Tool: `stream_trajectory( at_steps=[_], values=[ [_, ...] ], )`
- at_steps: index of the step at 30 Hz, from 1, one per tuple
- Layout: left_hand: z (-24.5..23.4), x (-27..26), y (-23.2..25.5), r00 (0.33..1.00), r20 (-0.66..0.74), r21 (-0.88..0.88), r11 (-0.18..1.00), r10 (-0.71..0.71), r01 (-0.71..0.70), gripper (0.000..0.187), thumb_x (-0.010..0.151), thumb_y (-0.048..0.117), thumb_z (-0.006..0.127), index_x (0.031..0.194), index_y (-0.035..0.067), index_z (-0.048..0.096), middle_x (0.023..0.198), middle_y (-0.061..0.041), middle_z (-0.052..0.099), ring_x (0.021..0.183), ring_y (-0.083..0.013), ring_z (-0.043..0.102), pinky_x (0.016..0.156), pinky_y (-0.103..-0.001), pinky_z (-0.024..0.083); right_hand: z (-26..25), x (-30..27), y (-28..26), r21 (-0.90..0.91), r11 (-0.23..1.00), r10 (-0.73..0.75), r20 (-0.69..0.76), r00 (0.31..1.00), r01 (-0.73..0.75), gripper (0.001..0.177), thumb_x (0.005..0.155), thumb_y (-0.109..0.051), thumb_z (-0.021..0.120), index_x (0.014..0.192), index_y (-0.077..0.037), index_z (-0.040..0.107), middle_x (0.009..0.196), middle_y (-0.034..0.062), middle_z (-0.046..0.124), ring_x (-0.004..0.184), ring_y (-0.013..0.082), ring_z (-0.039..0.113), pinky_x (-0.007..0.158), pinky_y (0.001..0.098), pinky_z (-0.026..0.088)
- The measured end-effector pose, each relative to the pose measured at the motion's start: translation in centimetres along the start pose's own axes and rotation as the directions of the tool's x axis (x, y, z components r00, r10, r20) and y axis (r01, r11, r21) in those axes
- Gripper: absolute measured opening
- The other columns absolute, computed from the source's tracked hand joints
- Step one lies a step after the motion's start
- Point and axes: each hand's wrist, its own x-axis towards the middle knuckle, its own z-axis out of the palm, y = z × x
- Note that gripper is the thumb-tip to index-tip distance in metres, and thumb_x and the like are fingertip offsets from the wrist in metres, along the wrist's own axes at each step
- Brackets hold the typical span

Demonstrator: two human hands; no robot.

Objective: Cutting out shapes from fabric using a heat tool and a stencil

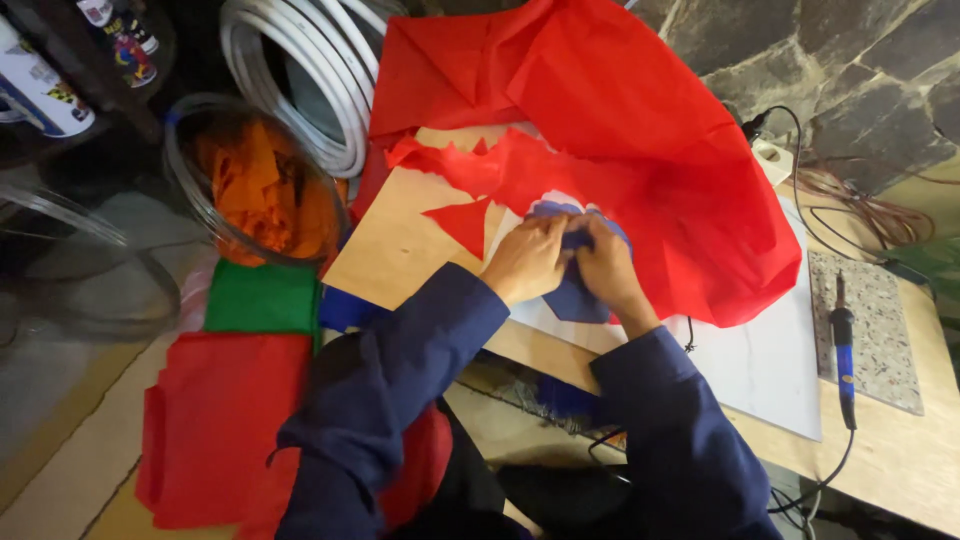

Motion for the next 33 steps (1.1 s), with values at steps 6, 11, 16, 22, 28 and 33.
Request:
stream_trajectory(
  at_steps=[6, 11, 16, 22, 28, 33],
  values=[
    [0.0, -1.1, 1.8, 1.000, -0.011, 0.196, 0.980, 0.024, -0.021, 0.066, 0.065, 0.049, 0.062, 0.114, 0.005, 0.057, 0.112, -0.023, 0.052, 0.112, -0.0361, 0.047, 0.090, -0.039, 0.045, -1.2, 1.1, 1.1, 0.137, 0.988, 0.078, -0.090, 0.993, -0.065, 0.031, 0.075, -0.001, 0.055, 0.104, -0.008, 0.059, 0.095, 0.0143, 0.062, 0.095, 0.0295, 0.059, 0.082, 0.0393, 0.044],
    [0.0, -0.9, 2.5, 0.999, 0.017, 0.235, 0.971, 0.044, -0.047, 0.065, 0.066, 0.061, 0.056, 0.112, 0.015, 0.061, 0.111, -0.030, 0.051, 0.112, -0.0427, 0.046, 0.094, -0.043, 0.039, -3.8, 2.1, 3.1, -0.096, 0.989, 0.097, -0.134, 0.986, -0.111, 0.031, 0.078, -0.013, 0.056, 0.108, -0.020, 0.060, 0.104, 0.0050, 0.062, 0.096, 0.0276, 0.058, 0.082, 0.0414, 0.044],
    [-0.5, 0.1, 3.0, 0.984, 0.172, 0.144, 0.989, -0.046, 0.021, 0.068, 0.060, 0.051, 0.067, 0.117, 0.015, 0.057, 0.121, -0.029, 0.044, 0.115, -0.0518, 0.038, 0.093, -0.049, 0.039, -2.5, 1.4, 7.0, -0.331, 0.933, 0.140, -0.026, 0.990, -0.141, 0.034, 0.089, -0.037, 0.048, 0.117, -0.019, 0.057, 0.114, 0.0069, 0.059, 0.102, 0.0300, 0.055, 0.091, 0.0483, 0.040],
    [-0.6, 1.1, 3.2, 0.923, 0.370, 0.199, 0.979, -0.104, 0.031, 0.079, 0.061, 0.062, 0.063, 0.123, 0.014, 0.050, 0.133, -0.016, 0.039, 0.121, -0.0511, 0.029, 0.097, -0.053, 0.034, -3.1, 0.0, 6.1, -0.417, 0.909, 0.067, 0.084, 0.994, -0.026, 0.048, 0.092, -0.036, 0.043, 0.128, -0.004, 0.046, 0.133, 0.0150, 0.043, 0.124, 0.0341, 0.037, 0.100, 0.0579, 0.024],
    [-2.0, 0.8, 3.7, 0.928, 0.363, 0.191, 0.982, -0.083, 0.013, 0.080, 0.063, 0.061, 0.063, 0.124, 0.010, 0.050, 0.131, -0.018, 0.040, 0.119, -0.0522, 0.030, 0.096, -0.052, 0.035, -4.2, 0.6, 9.5, -0.427, 0.904, 0.054, 0.128, 0.990, 0.006, 0.047, 0.093, -0.037, 0.040, 0.130, -0.009, 0.044, 0.137, 0.0101, 0.039, 0.126, 0.0305, 0.035, 0.101, 0.0584, 0.021],
    [-2.6, 0.8, 3.7, 0.918, 0.387, 0.183, 0.983, -0.088, 0.017, 0.083, 0.063, 0.063, 0.063, 0.125, 0.009, 0.048, 0.132, -0.018, 0.039, 0.119, -0.0522, 0.031, 0.097, -0.053, 0.034, -6.2, 0.9, 9.6, -0.426, 0.902, 0.010, 0.170, 0.985, 0.065, 0.043, 0.095, -0.035, 0.037, 0.131, -0.014, 0.044, 0.135, 0.0094, 0.042, 0.127, 0.0269, 0.034, 0.103, 0.0568, 0.020]
  ],
)
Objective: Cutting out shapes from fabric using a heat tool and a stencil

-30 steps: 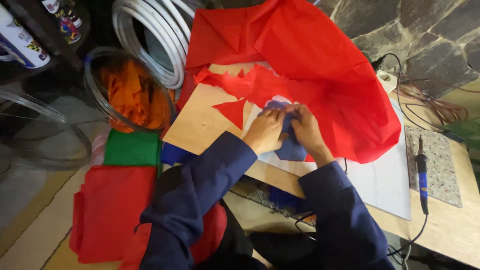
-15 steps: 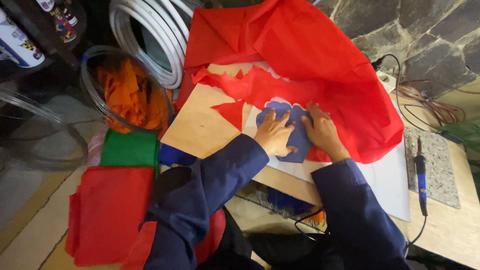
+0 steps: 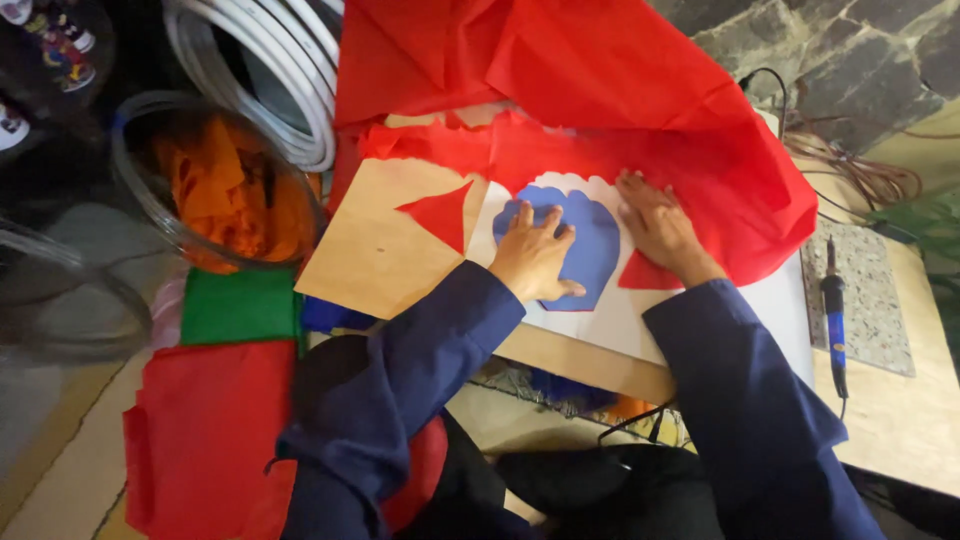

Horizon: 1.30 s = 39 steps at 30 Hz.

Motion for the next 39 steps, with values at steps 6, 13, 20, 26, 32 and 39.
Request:
stream_trajectory(
  at_steps=[6, 13, 20, 26, 32, 39],
  values=[
    [0.2, 0.1, 0.0, 1.000, 0.007, 0.006, 1.000, 0.000, 0.000, 0.082, 0.064, 0.064, 0.061, 0.126, 0.010, 0.047, 0.133, -0.015, 0.038, 0.119, -0.0515, 0.030, 0.097, -0.052, 0.035, -0.7, 0.3, 0.3, 0.039, 0.999, -0.006, 0.016, 1.000, 0.005, 0.043, 0.095, -0.036, 0.037, 0.130, -0.013, 0.044, 0.136, 0.0102, 0.041, 0.126, 0.0302, 0.034, 0.103, 0.0571, 0.021],
    [0.4, -0.2, -0.2, 1.000, 0.000, 0.009, 1.000, -0.007, 0.007, 0.083, 0.065, 0.066, 0.057, 0.127, 0.012, 0.046, 0.134, -0.014, 0.038, 0.121, -0.0500, 0.028, 0.099, -0.051, 0.033, 0.2, 0.3, 0.5, -0.022, 0.999, -0.030, -0.079, 0.996, 0.028, 0.041, 0.094, -0.037, 0.040, 0.126, -0.014, 0.050, 0.128, 0.0103, 0.049, 0.121, 0.0300, 0.041, 0.102, 0.0508, 0.026],
    [0.8, -0.5, -0.6, 1.000, 0.005, 0.048, 0.999, 0.019, -0.020, 0.085, 0.067, 0.073, 0.046, 0.130, 0.015, 0.043, 0.137, -0.012, 0.036, 0.123, -0.0464, 0.028, 0.100, -0.047, 0.032, -0.3, -0.6, -0.8, -0.329, 0.940, -0.175, -0.236, 0.956, 0.091, 0.022, 0.083, -0.026, 0.055, 0.102, -0.019, 0.064, 0.107, 0.0001, 0.055, 0.105, 0.0217, 0.048, 0.075, 0.0377, 0.048],
    [0.8, -0.8, -0.7, 1.000, -0.014, 0.056, 0.998, 0.023, -0.022, 0.085, 0.068, 0.073, 0.044, 0.131, 0.016, 0.041, 0.138, -0.011, 0.036, 0.124, -0.0450, 0.028, 0.100, -0.047, 0.031, -0.5, -0.8, -2.7, -0.445, 0.894, -0.192, -0.305, 0.933, 0.038, 0.015, 0.079, -0.024, 0.055, 0.090, -0.024, 0.066, 0.089, -0.0042, 0.051, 0.091, 0.0172, 0.047, 0.065, 0.0328, 0.046],
    [1.6, -1.2, -0.9, 0.992, -0.123, 0.030, 0.999, 0.029, -0.026, 0.079, 0.066, 0.069, 0.050, 0.128, 0.019, 0.045, 0.136, -0.009, 0.039, 0.123, -0.0412, 0.031, 0.096, -0.045, 0.032, -1.9, -0.1, -7.4, -0.091, 0.933, 0.345, -0.056, 0.937, -0.349, 0.038, 0.084, -0.045, 0.050, 0.103, -0.014, 0.061, 0.094, 0.0118, 0.058, 0.094, 0.0345, 0.058, 0.074, 0.0483, 0.048],
    [1.5, -3.2, -0.5, 0.912, -0.399, -0.072, 0.988, 0.096, -0.136, 0.070, 0.072, 0.053, 0.054, 0.120, 0.001, 0.050, 0.128, -0.017, 0.046, 0.119, -0.0372, 0.038, 0.096, -0.046, 0.032, -5.5, -0.1, -12.0, -0.016, 0.871, 0.487, 0.152, 0.860, -0.491, 0.080, 0.065, -0.061, 0.066, 0.114, 0.001, 0.052, 0.110, 0.0242, 0.056, 0.109, 0.0393, 0.051, 0.090, 0.0485, 0.041]
  ],
)
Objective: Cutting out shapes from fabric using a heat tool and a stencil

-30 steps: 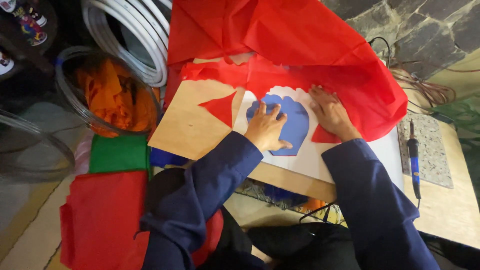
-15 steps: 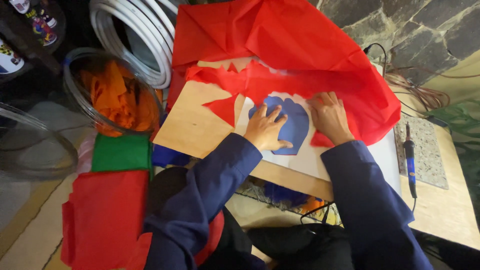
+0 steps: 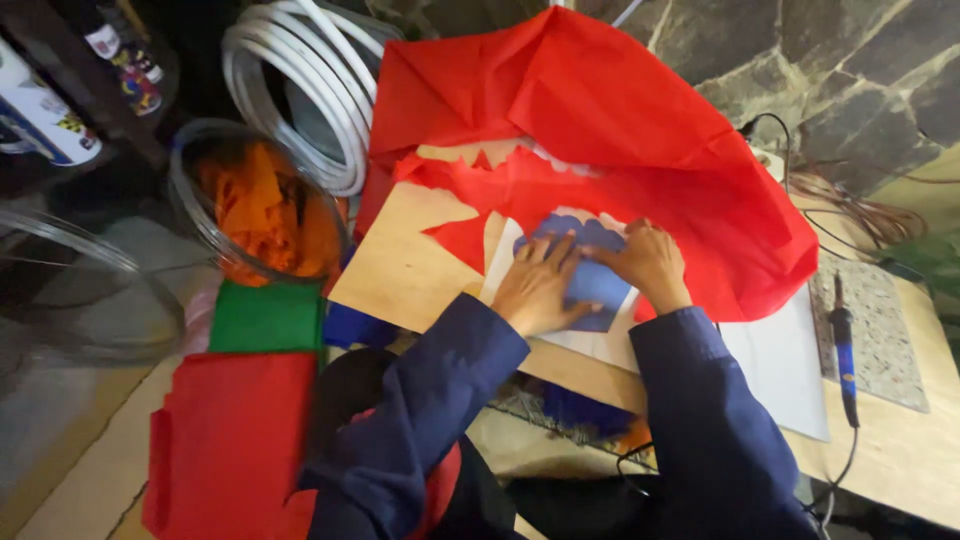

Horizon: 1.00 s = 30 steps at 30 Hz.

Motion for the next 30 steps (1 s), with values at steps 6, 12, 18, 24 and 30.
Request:
stream_trajectory(
  at_steps=[6, 12, 18, 24, 30],
  values=[
    [3.5, 1.0, -3.0, 0.740, -0.273, -0.926, 0.376, -0.615, -0.029, 0.039, 0.091, 0.034, 0.034, 0.080, 0.006, 0.059, 0.082, -0.011, 0.059, 0.086, -0.0244, 0.056, 0.085, -0.029, 0.037, -0.5, -0.9, -0.7, 0.007, 1.000, 0.010, -0.006, 1.000, -0.010, 0.068, 0.063, -0.057, 0.068, 0.105, -0.005, 0.062, 0.100, 0.0238, 0.062, 0.101, 0.0379, 0.056, 0.084, 0.0466, 0.044],
    [-2.1, 0.0, -4.2, 0.679, 0.199, -0.825, -0.496, -0.706, -0.273, 0.076, 0.078, 0.076, 0.015, 0.048, 0.009, 0.033, 0.042, -0.007, 0.030, 0.043, -0.0186, 0.036, 0.049, -0.028, 0.029, 0.2, -1.1, -0.6, 0.022, 0.996, 0.082, -0.074, 0.994, -0.081, 0.068, 0.065, -0.054, 0.071, 0.111, -0.006, 0.056, 0.102, 0.0207, 0.061, 0.103, 0.0360, 0.055, 0.086, 0.0451, 0.043],
    [-1.8, 0.1, -4.5, 0.691, 0.170, -0.812, -0.497, -0.703, -0.305, 0.074, 0.077, 0.076, 0.019, 0.046, 0.011, 0.034, 0.042, -0.007, 0.032, 0.038, -0.0168, 0.034, 0.045, -0.027, 0.028, 2.2, -0.1, 1.1, 0.056, 0.997, 0.061, -0.187, 0.980, -0.051, 0.058, 0.068, -0.051, 0.073, 0.108, -0.012, 0.055, 0.093, 0.0134, 0.066, 0.093, 0.0328, 0.061, 0.077, 0.0454, 0.046],
    [-0.4, 0.2, -5.5, 0.710, 0.159, -0.807, -0.505, -0.686, -0.308, 0.076, 0.078, 0.075, 0.017, 0.048, 0.009, 0.039, 0.045, -0.010, 0.035, 0.041, -0.0201, 0.040, 0.046, -0.028, 0.031, 4.3, 2.5, 4.6, 0.301, 0.953, 0.116, -0.262, 0.958, -0.033, 0.042, 0.066, -0.038, 0.077, 0.101, -0.022, 0.060, 0.087, 0.0017, 0.065, 0.089, 0.0239, 0.061, 0.073, 0.0413, 0.048],
    [-1.0, 0.0, -5.0, 0.694, 0.170, -0.837, -0.475, -0.699, -0.273, 0.071, 0.078, 0.073, 0.026, 0.049, 0.010, 0.043, 0.045, -0.008, 0.038, 0.043, -0.0176, 0.042, 0.047, -0.025, 0.030, 4.9, 3.2, 7.2, 0.785, 0.599, 0.041, -0.229, 0.973, 0.160, 0.033, 0.070, -0.008, 0.075, 0.100, -0.005, 0.060, 0.064, 0.0068, 0.059, 0.056, 0.0113, 0.057, 0.050, 0.0227, 0.050]
  ],
)
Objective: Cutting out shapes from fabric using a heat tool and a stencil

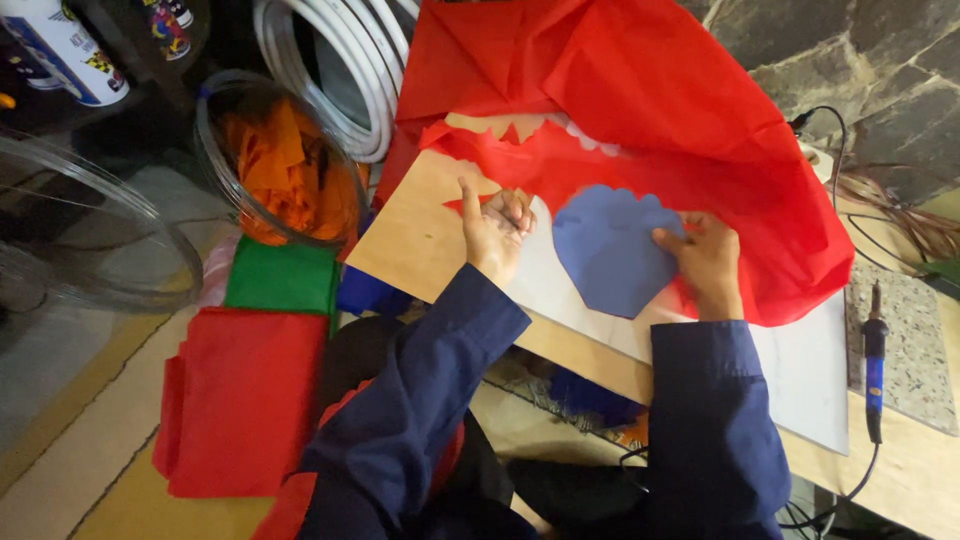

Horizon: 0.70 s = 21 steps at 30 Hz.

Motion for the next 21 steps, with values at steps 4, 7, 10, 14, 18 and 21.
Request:
stream_trajectory(
  at_steps=[4, 7, 10, 14, 18, 21],
  values=[
    [-0.2, 0.2, -0.3, 1.000, 0.009, 0.039, 0.999, 0.004, -0.005, 0.067, 0.080, 0.069, 0.031, 0.051, 0.010, 0.045, 0.046, -0.008, 0.042, 0.046, -0.0169, 0.045, 0.049, -0.025, 0.031, -0.2, -0.9, -1.8, 0.131, 0.991, 0.025, 0.046, 0.999, -0.031, 0.035, 0.072, -0.006, 0.074, 0.102, -0.002, 0.057, 0.066, 0.0058, 0.058, 0.056, 0.0109, 0.058, 0.051, 0.0229, 0.051],
    [-0.2, 0.0, -0.6, 1.000, 0.013, 0.119, 0.993, -0.003, 0.002, 0.069, 0.080, 0.070, 0.029, 0.052, 0.009, 0.046, 0.044, -0.009, 0.043, 0.045, -0.0176, 0.046, 0.049, -0.025, 0.033, -0.7, -0.6, -1.7, 0.221, 0.969, 0.079, 0.135, 0.988, -0.108, 0.030, 0.076, -0.006, 0.068, 0.104, -0.004, 0.056, 0.068, 0.0042, 0.058, 0.059, 0.0118, 0.061, 0.051, 0.0244, 0.053],
    [-0.5, 0.1, -1.7, 0.995, 0.099, 0.359, 0.932, 0.013, -0.048, 0.064, 0.080, 0.070, 0.030, 0.056, 0.015, 0.052, 0.050, -0.001, 0.053, 0.050, -0.0098, 0.054, 0.051, -0.019, 0.038, -0.4, -1.1, -2.6, 0.421, 0.903, 0.003, 0.200, 0.980, -0.089, 0.027, 0.080, -0.005, 0.064, 0.104, -0.006, 0.053, 0.068, 0.0062, 0.059, 0.058, 0.0126, 0.062, 0.048, 0.0231, 0.054],
    [-1.0, 0.2, -2.9, 0.950, 0.311, 0.588, 0.785, 0.004, -0.195, 0.057, 0.089, 0.053, 0.037, 0.062, 0.009, 0.060, 0.056, -0.007, 0.059, 0.057, -0.0152, 0.060, 0.052, -0.022, 0.044, 0.1, -0.6, -1.9, 0.512, 0.857, -0.046, 0.196, 0.979, -0.062, 0.024, 0.083, -0.005, 0.061, 0.104, -0.005, 0.050, 0.069, 0.0074, 0.058, 0.059, 0.0138, 0.062, 0.051, 0.0230, 0.053],
    [-4.3, 2.4, -5.8, 0.901, 0.430, 0.573, 0.789, -0.058, -0.222, 0.048, 0.087, 0.047, 0.052, 0.061, 0.008, 0.060, 0.060, -0.011, 0.059, 0.060, -0.0196, 0.062, 0.053, -0.026, 0.049, 0.7, 0.9, 0.2, 0.550, 0.834, -0.045, 0.138, 0.989, -0.039, 0.015, 0.085, -0.005, 0.061, 0.097, -0.002, 0.052, 0.071, 0.0065, 0.057, 0.061, 0.0149, 0.061, 0.054, 0.0238, 0.053],
    [0.2, -1.4, -2.0, 0.856, 0.496, 0.618, 0.752, -0.147, -0.229, 0.038, 0.084, 0.049, 0.057, 0.074, 0.012, 0.062, 0.071, -0.002, 0.060, 0.071, -0.0094, 0.057, 0.059, -0.022, 0.047, 0.7, 1.0, 0.2, 0.545, 0.836, 0.035, 0.059, 0.998, -0.062, 0.010, 0.086, -0.009, 0.063, 0.090, -0.003, 0.055, 0.067, 0.0078, 0.055, 0.057, 0.0172, 0.060, 0.051, 0.0260, 0.052]
  ],
)
